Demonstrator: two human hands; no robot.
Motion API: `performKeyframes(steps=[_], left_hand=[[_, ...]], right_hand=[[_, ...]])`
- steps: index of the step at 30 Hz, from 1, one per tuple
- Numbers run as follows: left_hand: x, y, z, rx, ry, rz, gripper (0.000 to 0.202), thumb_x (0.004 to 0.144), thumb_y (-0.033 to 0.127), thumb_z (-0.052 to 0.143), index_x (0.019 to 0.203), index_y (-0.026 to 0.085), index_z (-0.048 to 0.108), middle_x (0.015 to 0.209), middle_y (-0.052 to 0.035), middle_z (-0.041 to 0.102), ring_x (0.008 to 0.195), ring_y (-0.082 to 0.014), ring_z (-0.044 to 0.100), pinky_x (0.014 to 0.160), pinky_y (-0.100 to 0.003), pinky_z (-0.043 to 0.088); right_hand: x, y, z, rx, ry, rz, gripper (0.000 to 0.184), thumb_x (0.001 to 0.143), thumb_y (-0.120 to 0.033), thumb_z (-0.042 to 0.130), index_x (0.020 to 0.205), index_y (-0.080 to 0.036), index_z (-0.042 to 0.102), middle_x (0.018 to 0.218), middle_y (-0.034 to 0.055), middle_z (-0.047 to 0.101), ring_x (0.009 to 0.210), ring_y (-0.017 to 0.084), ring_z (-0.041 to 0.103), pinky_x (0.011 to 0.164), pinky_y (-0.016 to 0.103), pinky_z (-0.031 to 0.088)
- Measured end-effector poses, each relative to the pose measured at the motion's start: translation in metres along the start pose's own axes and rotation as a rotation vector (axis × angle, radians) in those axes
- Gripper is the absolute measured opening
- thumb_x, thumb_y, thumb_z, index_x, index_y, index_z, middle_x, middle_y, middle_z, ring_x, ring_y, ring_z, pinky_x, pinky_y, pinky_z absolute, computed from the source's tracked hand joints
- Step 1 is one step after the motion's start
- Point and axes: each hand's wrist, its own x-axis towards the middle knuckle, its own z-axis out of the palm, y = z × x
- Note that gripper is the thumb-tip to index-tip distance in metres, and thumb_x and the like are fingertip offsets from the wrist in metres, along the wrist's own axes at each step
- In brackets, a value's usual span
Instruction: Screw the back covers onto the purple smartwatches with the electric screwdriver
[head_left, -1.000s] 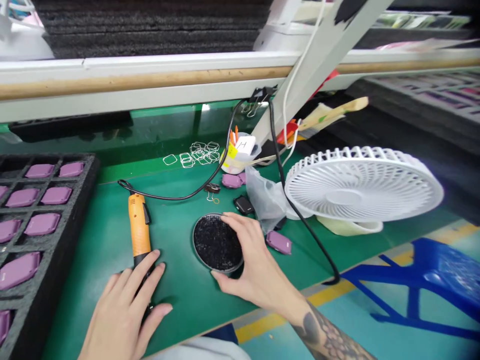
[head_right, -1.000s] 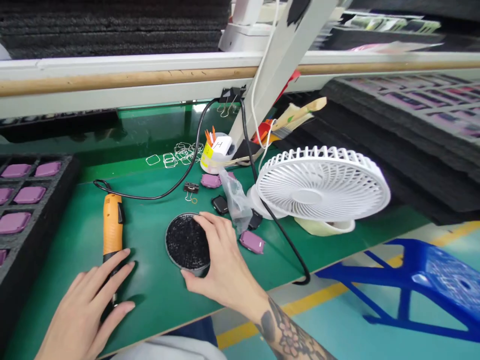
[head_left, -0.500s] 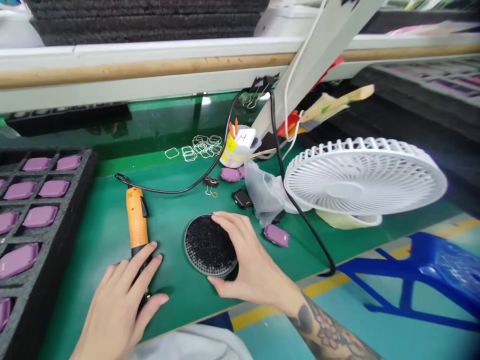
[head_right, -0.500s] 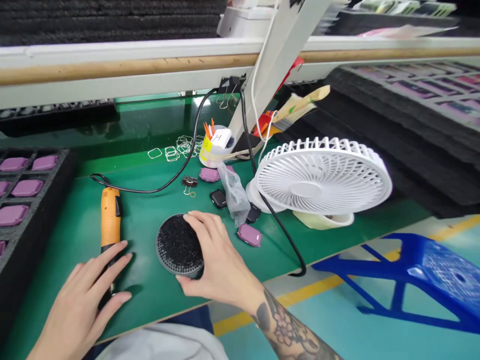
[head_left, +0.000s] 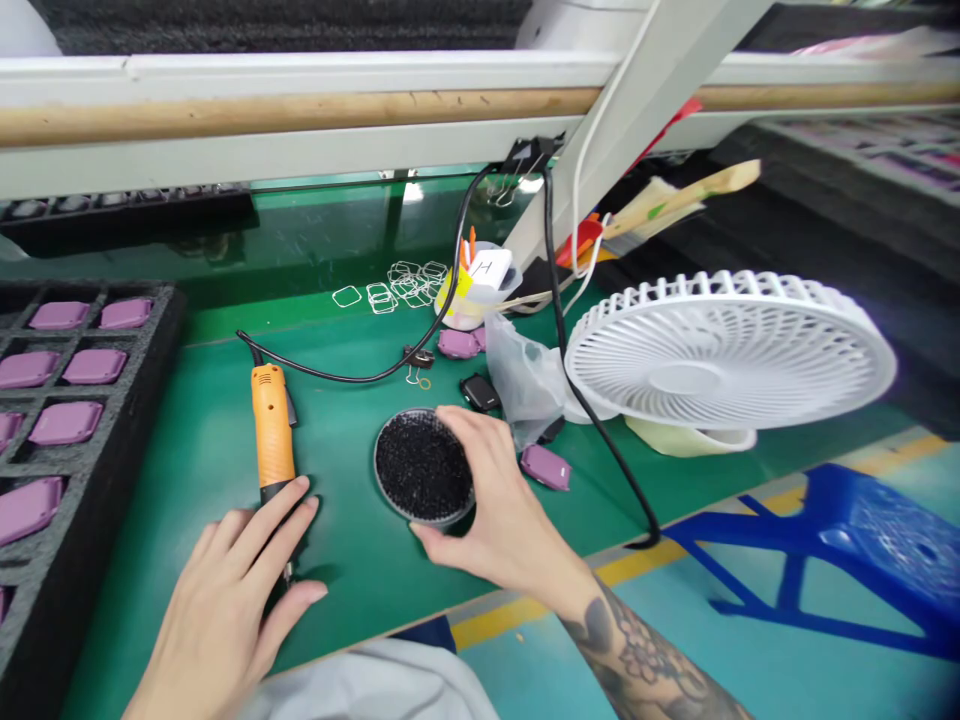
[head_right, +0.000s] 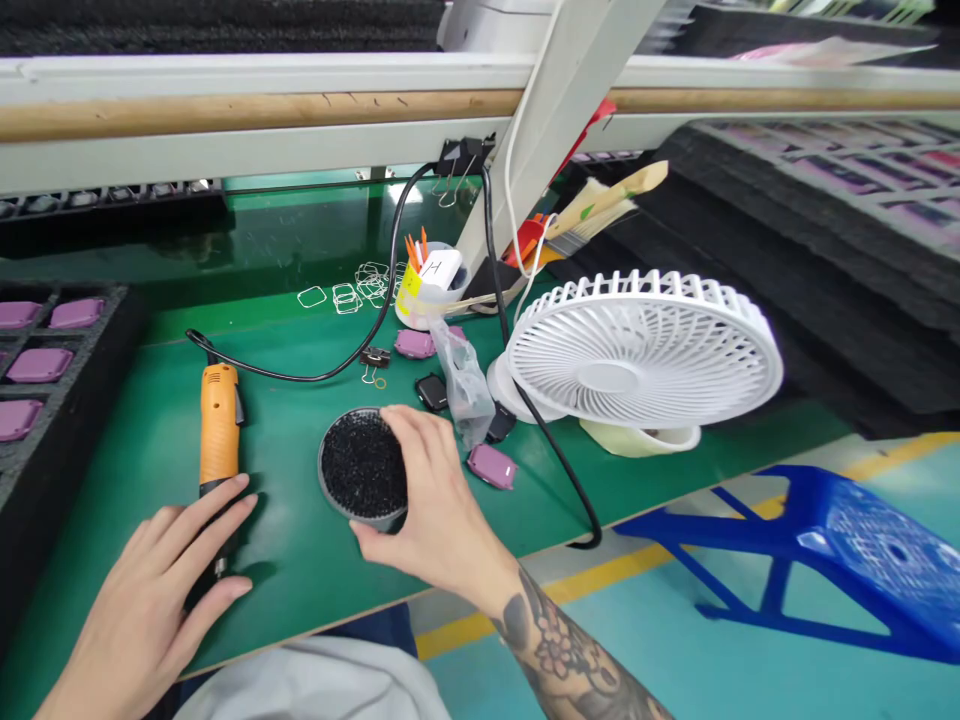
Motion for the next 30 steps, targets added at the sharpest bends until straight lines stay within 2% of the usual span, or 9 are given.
performKeyframes(steps=[6,11,13,15,18,20,22,25,30], left_hand=[[-0.006,-0.003,0.003,0.010,-0.013,-0.005,0.043,0.128,0.038,0.057,0.168,0.023,0.066,0.174,-0.0075,0.070,0.132,-0.0323,0.062,0.106,-0.046,0.052],[-0.010,-0.003,0.003,0.080,0.008,-0.047,0.043,0.125,0.037,0.061,0.166,0.025,0.068,0.169,-0.0082,0.073,0.126,-0.0371,0.060,0.104,-0.051,0.049],[-0.007,0.001,0.001,0.121,0.014,-0.037,0.045,0.125,0.043,0.061,0.165,0.024,0.069,0.166,-0.0088,0.076,0.124,-0.0384,0.061,0.100,-0.051,0.048],[-0.001,0.005,-0.001,0.136,0.008,-0.027,0.049,0.126,0.050,0.058,0.165,0.022,0.070,0.171,-0.0101,0.072,0.134,-0.0410,0.062,0.103,-0.053,0.048],[0.006,0.012,-0.001,0.080,-0.028,0.034,0.057,0.128,0.054,0.054,0.170,0.018,0.065,0.187,-0.0124,0.057,0.166,-0.0427,0.051,0.129,-0.059,0.041],[0.008,0.015,0.004,0.008,-0.052,0.089,0.060,0.128,0.053,0.054,0.175,0.017,0.060,0.191,-0.0132,0.051,0.177,-0.0380,0.044,0.143,-0.057,0.032],[0.007,0.017,0.009,-0.056,-0.043,0.096,0.059,0.128,0.052,0.054,0.174,0.017,0.061,0.188,-0.0135,0.054,0.177,-0.0333,0.047,0.149,-0.053,0.029],[0.005,0.017,0.016,-0.107,-0.010,0.063,0.058,0.128,0.053,0.054,0.170,0.015,0.064,0.185,-0.0152,0.058,0.176,-0.0319,0.050,0.149,-0.053,0.032],[0.006,0.019,0.018,-0.109,-0.011,0.049,0.058,0.128,0.056,0.052,0.166,0.014,0.066,0.181,-0.0159,0.063,0.176,-0.0344,0.050,0.146,-0.059,0.039]], right_hand=[[-0.001,-0.001,0.001,-0.004,0.007,-0.012,0.110,0.082,-0.030,0.091,0.178,-0.024,0.037,0.172,0.0208,0.054,0.159,0.045,0.053,0.134,0.070,0.054],[0.001,0.000,0.001,-0.011,-0.011,-0.038,0.115,0.078,-0.028,0.093,0.179,-0.025,0.038,0.171,0.0200,0.058,0.156,0.044,0.057,0.131,0.068,0.059],[0.002,0.001,0.001,-0.031,-0.016,-0.045,0.118,0.081,-0.030,0.092,0.183,-0.025,0.034,0.176,0.0206,0.055,0.161,0.045,0.055,0.133,0.069,0.058],[-0.001,0.000,0.000,-0.061,-0.020,-0.070,0.120,0.087,-0.037,0.092,0.188,-0.024,0.029,0.187,0.0204,0.047,0.169,0.046,0.049,0.137,0.071,0.055],[-0.013,-0.006,0.000,-0.136,0.011,-0.125,0.108,0.105,-0.052,0.082,0.191,-0.023,0.023,0.195,0.0198,0.035,0.179,0.046,0.039,0.143,0.076,0.045],[-0.026,-0.012,0.003,-0.203,0.021,-0.152,0.093,0.116,-0.050,0.070,0.192,-0.022,0.024,0.194,0.0202,0.039,0.179,0.044,0.041,0.142,0.078,0.044],[-0.037,-0.018,0.006,-0.271,0.010,-0.167,0.085,0.120,-0.045,0.063,0.192,-0.020,0.025,0.190,0.0213,0.046,0.177,0.044,0.046,0.139,0.078,0.047],[-0.042,-0.023,0.011,-0.351,-0.022,-0.164,0.087,0.123,-0.048,0.060,0.193,-0.012,0.021,0.190,0.0247,0.044,0.177,0.045,0.045,0.136,0.080,0.049],[-0.016,-0.030,0.022,-0.400,-0.133,-0.208,0.095,0.125,-0.060,0.055,0.194,-0.013,0.011,0.194,0.0208,0.036,0.181,0.044,0.039,0.139,0.084,0.047]])
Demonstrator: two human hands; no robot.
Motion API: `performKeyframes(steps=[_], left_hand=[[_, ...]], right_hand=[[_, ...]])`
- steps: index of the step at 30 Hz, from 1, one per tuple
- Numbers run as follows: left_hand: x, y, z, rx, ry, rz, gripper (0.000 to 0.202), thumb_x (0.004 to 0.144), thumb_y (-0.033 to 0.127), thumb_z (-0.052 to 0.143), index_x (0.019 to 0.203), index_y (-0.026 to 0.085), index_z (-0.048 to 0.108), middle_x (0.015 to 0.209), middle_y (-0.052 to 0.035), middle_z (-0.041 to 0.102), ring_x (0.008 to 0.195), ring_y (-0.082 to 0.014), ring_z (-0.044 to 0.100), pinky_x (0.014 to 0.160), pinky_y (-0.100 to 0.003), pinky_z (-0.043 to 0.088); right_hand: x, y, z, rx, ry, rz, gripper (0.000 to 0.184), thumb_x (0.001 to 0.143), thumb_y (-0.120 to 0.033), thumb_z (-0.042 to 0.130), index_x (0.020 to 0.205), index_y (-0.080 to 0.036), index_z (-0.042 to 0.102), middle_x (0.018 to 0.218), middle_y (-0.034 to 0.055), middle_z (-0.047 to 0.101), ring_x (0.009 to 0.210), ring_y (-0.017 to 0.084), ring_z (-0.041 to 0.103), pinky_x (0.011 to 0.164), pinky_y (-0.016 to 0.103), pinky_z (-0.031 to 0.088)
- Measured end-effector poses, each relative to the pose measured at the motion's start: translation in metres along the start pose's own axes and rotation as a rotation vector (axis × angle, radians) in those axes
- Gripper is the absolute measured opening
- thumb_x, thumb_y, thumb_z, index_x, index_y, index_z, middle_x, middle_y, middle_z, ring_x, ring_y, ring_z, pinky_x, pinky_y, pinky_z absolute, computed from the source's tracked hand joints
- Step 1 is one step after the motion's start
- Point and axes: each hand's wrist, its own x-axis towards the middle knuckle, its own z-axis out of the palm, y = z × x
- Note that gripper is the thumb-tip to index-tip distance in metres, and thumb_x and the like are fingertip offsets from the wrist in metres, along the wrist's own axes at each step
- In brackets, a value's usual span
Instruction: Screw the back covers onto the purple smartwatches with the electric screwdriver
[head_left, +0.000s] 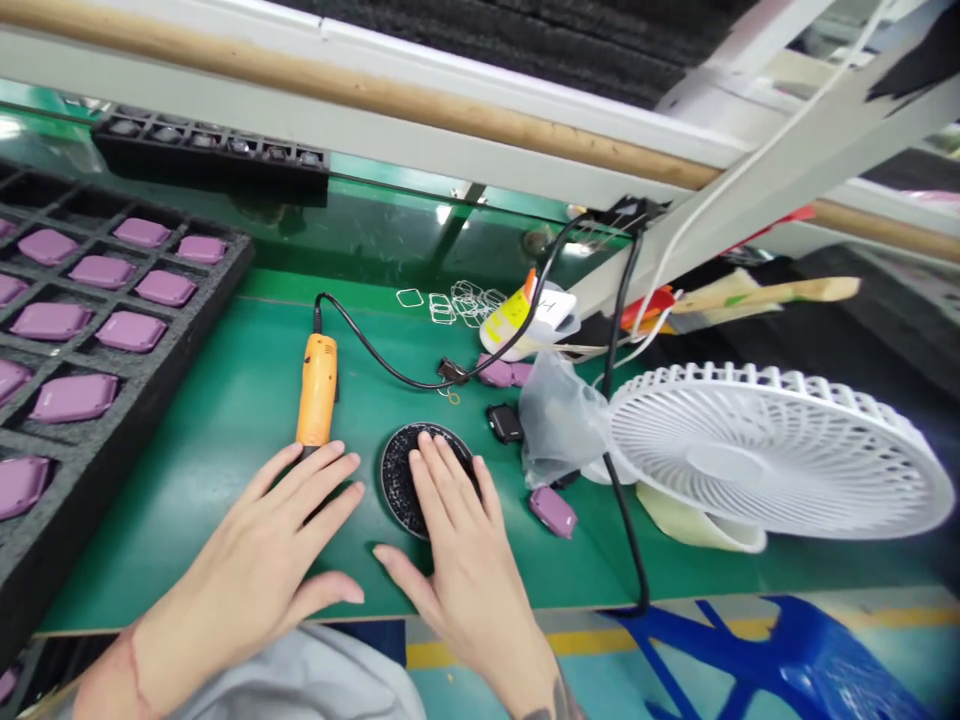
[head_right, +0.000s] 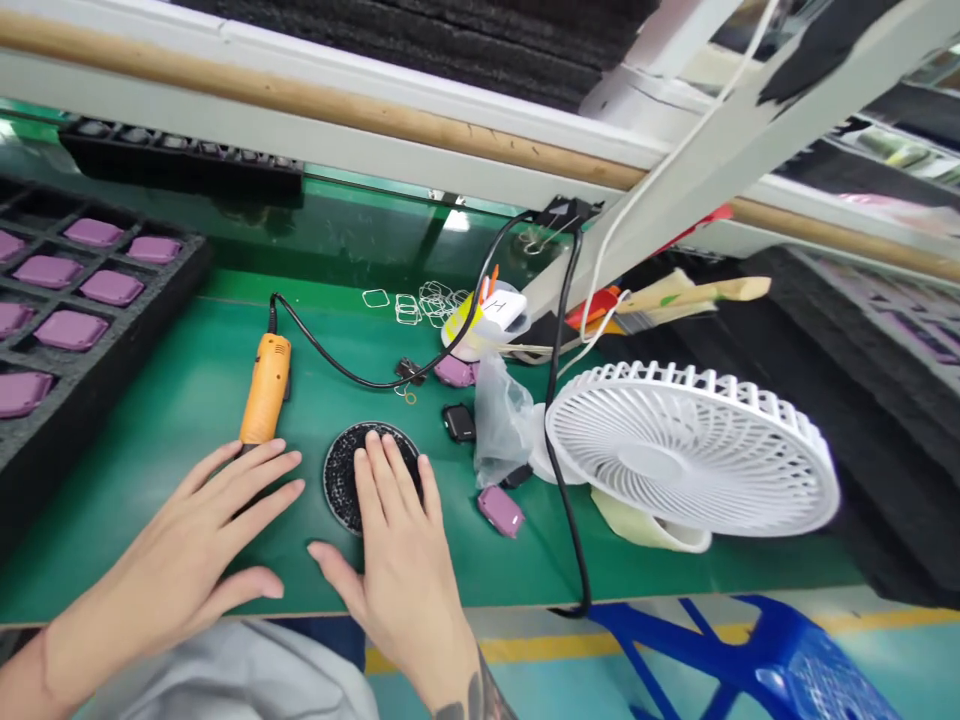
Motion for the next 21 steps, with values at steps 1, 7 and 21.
performKeyframes(steps=[1,7,21], left_hand=[[0.001,0.000,0.000,0.003,-0.005,-0.002,0.058,0.128,0.056,0.053,0.165,0.014,0.066,0.180,-0.0159,0.064,0.174,-0.0353,0.052,0.144,-0.060,0.042],[0.003,0.004,0.002,-0.046,0.029,-0.042,0.061,0.121,0.061,0.069,0.161,0.015,0.071,0.173,-0.0161,0.070,0.168,-0.0355,0.061,0.142,-0.059,0.050],[-0.001,0.001,0.008,0.063,0.013,0.016,0.056,0.127,0.058,0.055,0.160,0.017,0.072,0.175,-0.0122,0.068,0.172,-0.0338,0.052,0.146,-0.057,0.037]], right_hand=[[0.004,-0.001,0.000,-0.003,-0.010,-0.030,0.094,0.125,-0.058,0.056,0.194,-0.015,0.010,0.194,0.0191,0.037,0.181,0.043,0.040,0.140,0.084,0.046],[-0.018,0.009,-0.009,-0.013,0.001,-0.143,0.076,0.123,-0.032,0.060,0.191,-0.019,0.030,0.184,0.0160,0.056,0.173,0.040,0.054,0.133,0.075,0.058],[-0.008,0.008,-0.008,-0.042,0.000,-0.122,0.069,0.122,-0.029,0.057,0.187,-0.018,0.037,0.186,0.0103,0.052,0.178,0.033,0.046,0.141,0.070,0.052]])
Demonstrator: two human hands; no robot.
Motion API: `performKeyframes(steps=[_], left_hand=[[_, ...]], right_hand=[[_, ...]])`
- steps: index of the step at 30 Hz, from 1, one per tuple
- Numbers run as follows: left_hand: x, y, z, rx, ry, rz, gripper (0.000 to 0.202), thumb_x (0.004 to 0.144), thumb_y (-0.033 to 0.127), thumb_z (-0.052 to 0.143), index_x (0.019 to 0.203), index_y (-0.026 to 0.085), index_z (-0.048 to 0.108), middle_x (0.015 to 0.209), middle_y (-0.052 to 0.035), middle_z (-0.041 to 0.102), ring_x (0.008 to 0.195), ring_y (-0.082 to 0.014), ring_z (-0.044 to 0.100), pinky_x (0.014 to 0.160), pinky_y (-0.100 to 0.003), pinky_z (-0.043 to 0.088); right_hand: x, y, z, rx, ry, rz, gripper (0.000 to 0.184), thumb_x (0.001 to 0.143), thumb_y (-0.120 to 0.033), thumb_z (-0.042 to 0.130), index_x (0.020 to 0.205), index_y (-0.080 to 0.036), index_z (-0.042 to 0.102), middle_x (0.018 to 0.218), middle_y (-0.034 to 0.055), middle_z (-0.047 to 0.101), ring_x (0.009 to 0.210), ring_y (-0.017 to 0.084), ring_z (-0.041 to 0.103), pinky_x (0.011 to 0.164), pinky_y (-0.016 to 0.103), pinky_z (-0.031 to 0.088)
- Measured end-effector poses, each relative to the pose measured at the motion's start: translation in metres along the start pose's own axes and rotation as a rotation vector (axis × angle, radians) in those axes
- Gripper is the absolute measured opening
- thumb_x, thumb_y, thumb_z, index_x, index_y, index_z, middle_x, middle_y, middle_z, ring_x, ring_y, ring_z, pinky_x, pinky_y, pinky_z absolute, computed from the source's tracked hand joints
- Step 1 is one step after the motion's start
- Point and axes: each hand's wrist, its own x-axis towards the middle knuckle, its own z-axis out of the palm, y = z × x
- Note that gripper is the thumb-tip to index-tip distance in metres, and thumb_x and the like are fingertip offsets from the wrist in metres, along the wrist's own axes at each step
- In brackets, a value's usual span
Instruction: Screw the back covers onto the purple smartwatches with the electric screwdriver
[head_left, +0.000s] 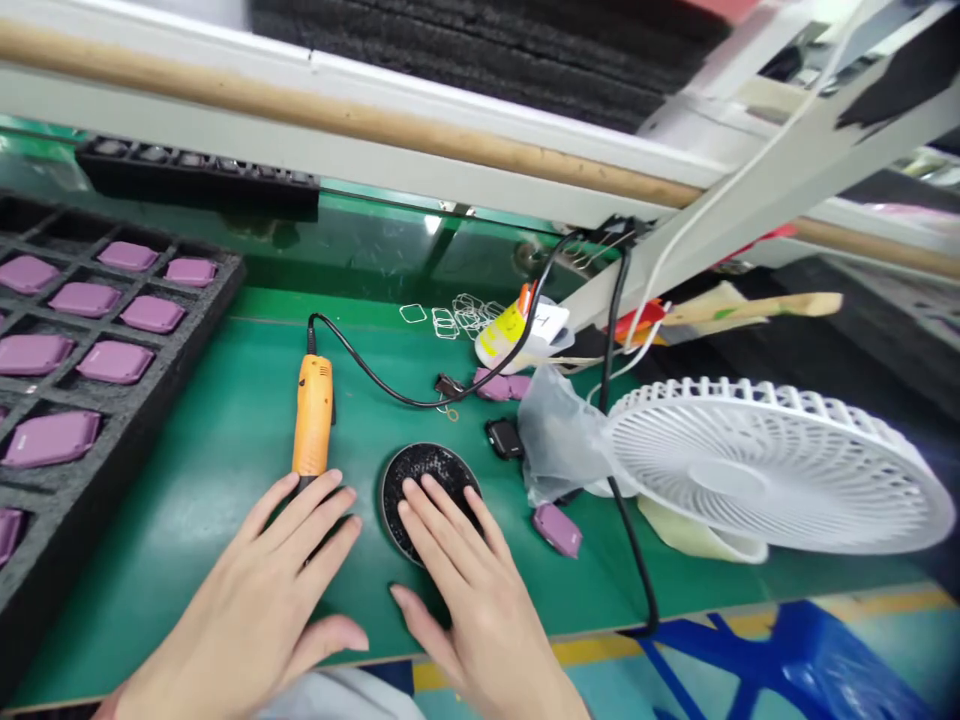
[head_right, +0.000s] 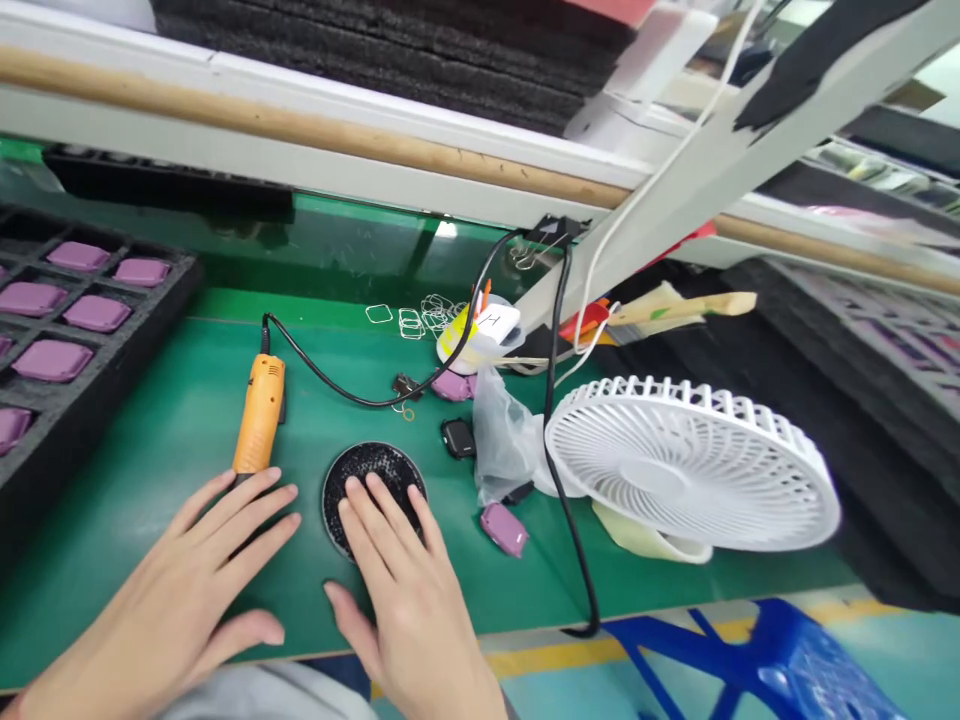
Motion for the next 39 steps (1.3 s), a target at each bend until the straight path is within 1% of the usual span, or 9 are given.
performKeyframes(steps=[4,10,14,16,19,23,26,31,39], left_hand=[[0.004,-0.003,0.001,0.025,0.048,0.056,0.055,0.126,0.058,0.057,0.156,0.016,0.076,0.169,-0.0109,0.073,0.167,-0.0304,0.056,0.151,-0.048,0.021],[-0.003,-0.014,-0.005,-0.002,-0.061,0.093,0.073,0.125,0.071,0.050,0.167,0.015,0.069,0.180,-0.0145,0.063,0.180,-0.0352,0.040,0.155,-0.051,0.009],[-0.003,-0.016,-0.008,0.013,-0.089,0.128,0.074,0.127,0.068,0.046,0.173,0.013,0.063,0.184,-0.0157,0.058,0.185,-0.0339,0.031,0.155,-0.051,0.007],[-0.002,-0.017,-0.007,0.031,-0.093,0.143,0.067,0.128,0.059,0.050,0.174,0.013,0.062,0.183,-0.0151,0.059,0.185,-0.0318,0.030,0.155,-0.050,0.006],[-0.001,-0.018,-0.007,0.050,-0.101,0.150,0.063,0.128,0.055,0.051,0.174,0.013,0.061,0.183,-0.0145,0.060,0.185,-0.0313,0.031,0.155,-0.050,0.006],[-0.001,-0.019,-0.011,0.057,-0.134,0.147,0.068,0.127,0.061,0.051,0.175,0.014,0.060,0.184,-0.0151,0.059,0.183,-0.0326,0.032,0.155,-0.051,0.005],[-0.001,-0.019,-0.011,0.062,-0.136,0.147,0.074,0.126,0.068,0.049,0.175,0.013,0.060,0.182,-0.0164,0.060,0.182,-0.0328,0.033,0.155,-0.051,0.005],[-0.001,-0.017,-0.009,0.042,-0.113,0.134,0.076,0.125,0.070,0.049,0.172,0.012,0.062,0.180,-0.0163,0.062,0.181,-0.0334,0.035,0.155,-0.051,0.007],[0.000,-0.016,-0.012,0.046,-0.112,0.146,0.072,0.125,0.067,0.053,0.169,0.012,0.065,0.178,-0.0162,0.064,0.180,-0.0332,0.036,0.155,-0.049,0.006]], right_hand=[[-0.016,0.009,-0.007,-0.062,0.024,0.049,0.073,0.120,-0.028,0.059,0.189,-0.018,0.035,0.182,0.0133,0.057,0.176,0.037,0.050,0.140,0.077,0.049],[0.015,0.002,0.007,-0.044,0.012,0.128,0.084,0.120,-0.055,0.064,0.184,-0.007,0.038,0.195,0.0215,0.033,0.184,0.041,0.033,0.144,0.079,0.042],[0.007,-0.001,0.009,-0.016,0.079,0.063,0.062,0.125,-0.045,0.052,0.175,-0.008,0.053,0.193,0.0129,0.043,0.185,0.030,0.032,0.155,0.066,0.025],[-0.006,-0.001,0.007,-0.037,0.134,0.082,0.056,0.125,-0.036,0.053,0.171,-0.005,0.056,0.189,0.0140,0.049,0.184,0.030,0.033,0.156,0.064,0.019],[-0.015,0.002,0.006,-0.068,0.160,0.127,0.058,0.123,-0.034,0.057,0.171,-0.001,0.055,0.187,0.0196,0.051,0.181,0.035,0.040,0.151,0.071,0.031],[0.001,0.000,0.008,-0.051,0.095,0.136,0.071,0.122,-0.046,0.059,0.174,0.001,0.051,0.190,0.0239,0.043,0.179,0.042,0.043,0.139,0.075,0.052],[0.010,-0.005,0.008,-0.032,0.065,0.109,0.073,0.122,-0.051,0.058,0.174,0.000,0.052,0.190,0.0238,0.043,0.178,0.042,0.044,0.139,0.077,0.052],[-0.008,-0.004,0.002,-0.036,0.066,0.024,0.060,0.123,-0.038,0.050,0.172,-0.002,0.057,0.190,0.0180,0.046,0.180,0.035,0.042,0.139,0.067,0.056],[0.005,0.006,0.004,-0.089,0.047,0.082,0.075,0.121,-0.047,0.057,0.175,0.004,0.049,0.191,0.0274,0.040,0.178,0.045,0.042,0.135,0.080,0.054]])
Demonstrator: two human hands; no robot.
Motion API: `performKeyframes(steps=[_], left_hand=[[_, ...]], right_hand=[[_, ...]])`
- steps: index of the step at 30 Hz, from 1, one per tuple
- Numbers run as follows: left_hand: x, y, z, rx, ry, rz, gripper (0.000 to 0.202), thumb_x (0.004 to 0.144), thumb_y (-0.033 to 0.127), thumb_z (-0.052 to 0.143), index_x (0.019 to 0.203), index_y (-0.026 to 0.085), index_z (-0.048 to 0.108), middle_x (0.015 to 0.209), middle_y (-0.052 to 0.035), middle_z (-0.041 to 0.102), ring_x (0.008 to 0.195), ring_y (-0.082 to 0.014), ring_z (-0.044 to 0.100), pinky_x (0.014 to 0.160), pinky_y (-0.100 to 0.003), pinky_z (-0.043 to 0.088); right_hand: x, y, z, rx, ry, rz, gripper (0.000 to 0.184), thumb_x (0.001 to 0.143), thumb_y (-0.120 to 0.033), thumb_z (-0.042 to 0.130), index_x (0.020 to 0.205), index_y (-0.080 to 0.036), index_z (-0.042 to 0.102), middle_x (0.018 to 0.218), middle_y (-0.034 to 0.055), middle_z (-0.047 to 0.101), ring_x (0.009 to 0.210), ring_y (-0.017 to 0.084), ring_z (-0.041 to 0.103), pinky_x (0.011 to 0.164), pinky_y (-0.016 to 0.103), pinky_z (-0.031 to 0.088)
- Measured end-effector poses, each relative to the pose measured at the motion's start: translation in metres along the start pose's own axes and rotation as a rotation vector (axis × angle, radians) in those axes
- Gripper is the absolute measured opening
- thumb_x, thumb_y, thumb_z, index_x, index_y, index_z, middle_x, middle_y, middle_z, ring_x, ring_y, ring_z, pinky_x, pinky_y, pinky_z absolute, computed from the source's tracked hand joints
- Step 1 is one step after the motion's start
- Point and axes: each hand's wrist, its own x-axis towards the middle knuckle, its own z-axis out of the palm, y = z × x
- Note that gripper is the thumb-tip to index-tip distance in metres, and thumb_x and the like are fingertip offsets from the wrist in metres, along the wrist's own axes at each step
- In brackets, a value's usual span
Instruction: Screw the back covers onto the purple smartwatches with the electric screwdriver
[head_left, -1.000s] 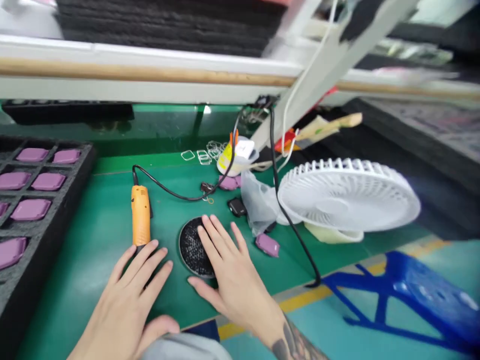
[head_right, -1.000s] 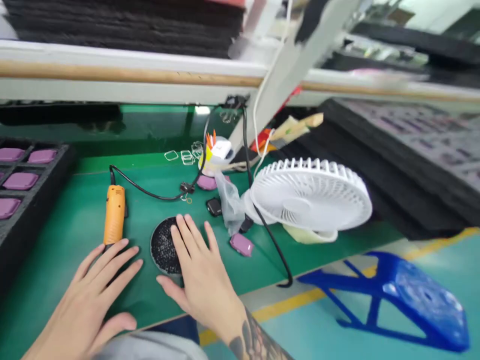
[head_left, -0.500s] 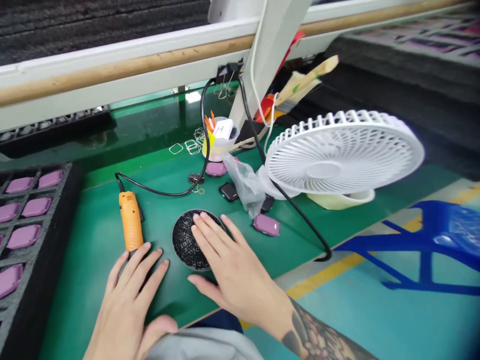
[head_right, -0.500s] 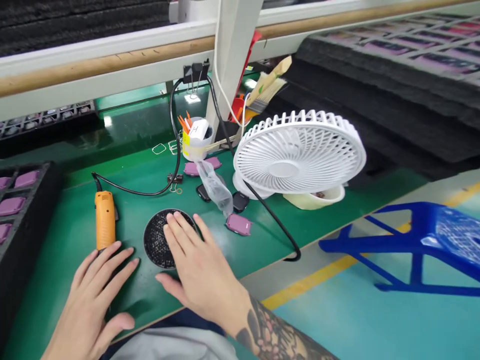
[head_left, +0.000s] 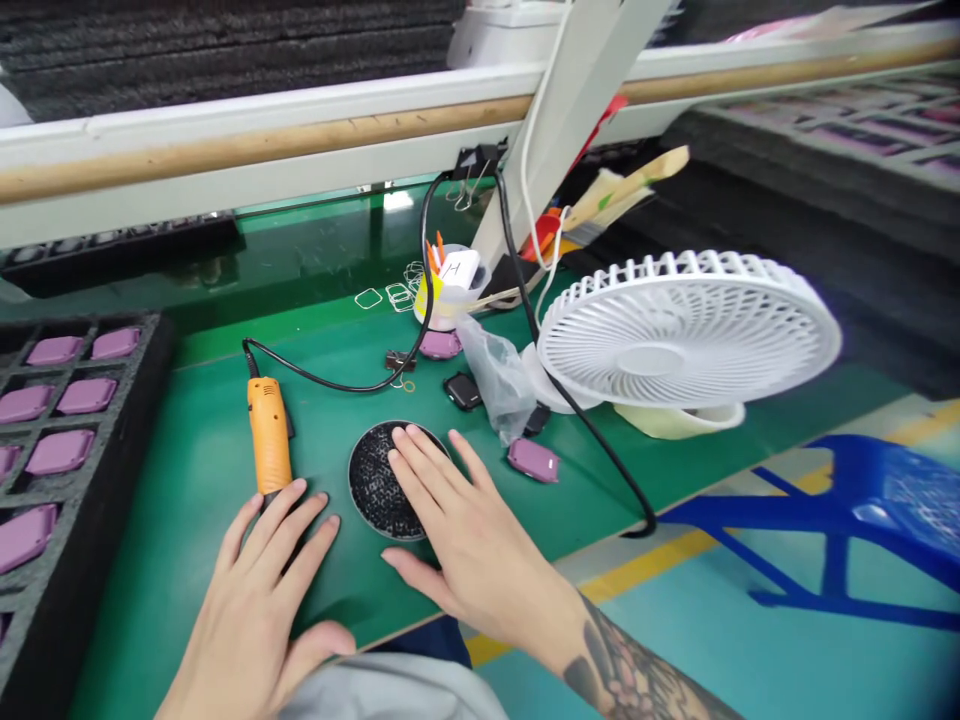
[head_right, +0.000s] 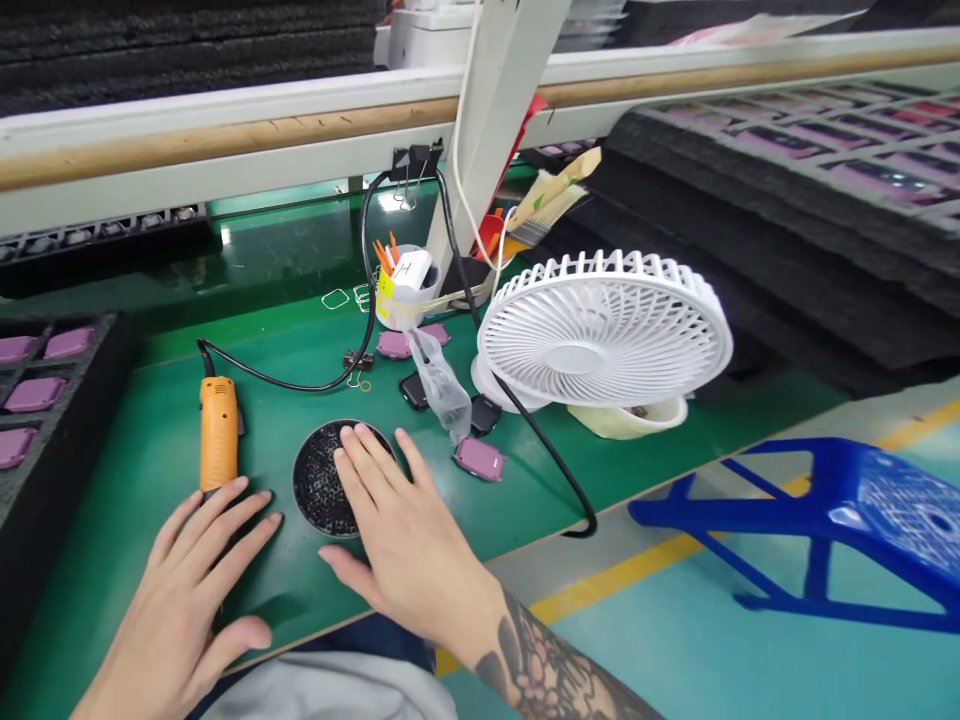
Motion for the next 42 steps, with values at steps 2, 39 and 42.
performKeyframes(steps=[2,39,42], left_hand=[[-0.001,0.001,0.000,-0.010,0.004,-0.013,0.073,0.125,0.070,0.050,0.169,0.013,0.065,0.179,-0.0162,0.063,0.181,-0.0335,0.035,0.155,-0.050,0.007],[0.009,0.011,-0.002,-0.023,0.035,-0.059,0.075,0.119,0.073,0.065,0.157,0.009,0.074,0.168,-0.0161,0.072,0.172,-0.0363,0.043,0.154,-0.048,0.004],[0.008,0.010,-0.001,-0.019,0.035,-0.057,0.073,0.120,0.071,0.064,0.159,0.010,0.074,0.169,-0.0152,0.072,0.172,-0.0359,0.044,0.154,-0.048,0.005]], right_hand=[[0.003,-0.004,0.001,0.004,0.001,-0.014,0.070,0.122,-0.045,0.054,0.174,0.003,0.051,0.190,0.0259,0.043,0.178,0.043,0.044,0.137,0.078,0.053],[-0.020,0.014,-0.009,0.013,0.041,-0.129,0.055,0.122,-0.029,0.060,0.171,-0.003,0.058,0.185,0.0169,0.054,0.180,0.033,0.041,0.154,0.067,0.026],[-0.011,0.016,-0.007,0.012,0.008,-0.078,0.066,0.124,-0.037,0.058,0.177,0.000,0.049,0.188,0.0248,0.046,0.178,0.041,0.045,0.141,0.078,0.046]])
